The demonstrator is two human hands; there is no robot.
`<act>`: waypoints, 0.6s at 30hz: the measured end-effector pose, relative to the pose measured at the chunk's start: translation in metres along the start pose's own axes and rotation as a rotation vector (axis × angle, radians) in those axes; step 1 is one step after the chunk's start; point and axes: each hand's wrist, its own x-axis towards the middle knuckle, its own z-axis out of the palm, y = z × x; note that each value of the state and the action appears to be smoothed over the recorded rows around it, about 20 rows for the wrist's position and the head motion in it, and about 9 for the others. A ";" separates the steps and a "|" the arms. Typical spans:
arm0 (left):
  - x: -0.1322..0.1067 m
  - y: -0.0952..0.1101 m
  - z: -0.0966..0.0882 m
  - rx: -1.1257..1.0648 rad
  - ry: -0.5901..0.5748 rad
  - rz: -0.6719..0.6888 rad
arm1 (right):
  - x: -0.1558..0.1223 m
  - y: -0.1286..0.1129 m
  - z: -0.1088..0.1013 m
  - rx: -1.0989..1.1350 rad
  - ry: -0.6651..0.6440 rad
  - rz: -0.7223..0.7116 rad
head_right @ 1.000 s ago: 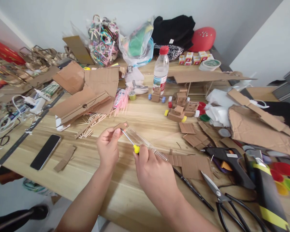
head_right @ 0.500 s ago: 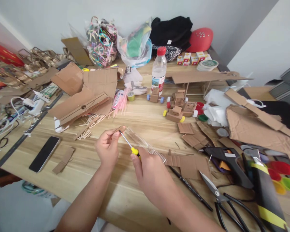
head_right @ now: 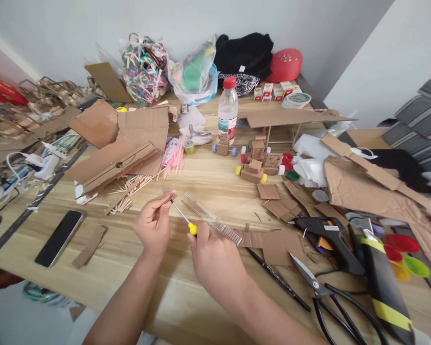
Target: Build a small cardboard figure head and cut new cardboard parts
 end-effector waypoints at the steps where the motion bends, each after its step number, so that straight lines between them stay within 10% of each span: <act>1: 0.000 -0.001 0.000 0.012 -0.006 0.014 | -0.001 0.001 0.003 -0.092 0.045 -0.023; 9: 0.000 -0.007 -0.001 0.066 -0.015 0.039 | 0.010 0.000 -0.010 0.965 -0.614 0.346; 15: 0.000 -0.008 0.000 0.091 -0.044 0.076 | 0.006 0.005 -0.003 0.345 -0.136 0.176; 18: 0.000 -0.007 0.001 0.100 -0.050 0.087 | 0.004 0.005 -0.003 0.332 -0.142 0.149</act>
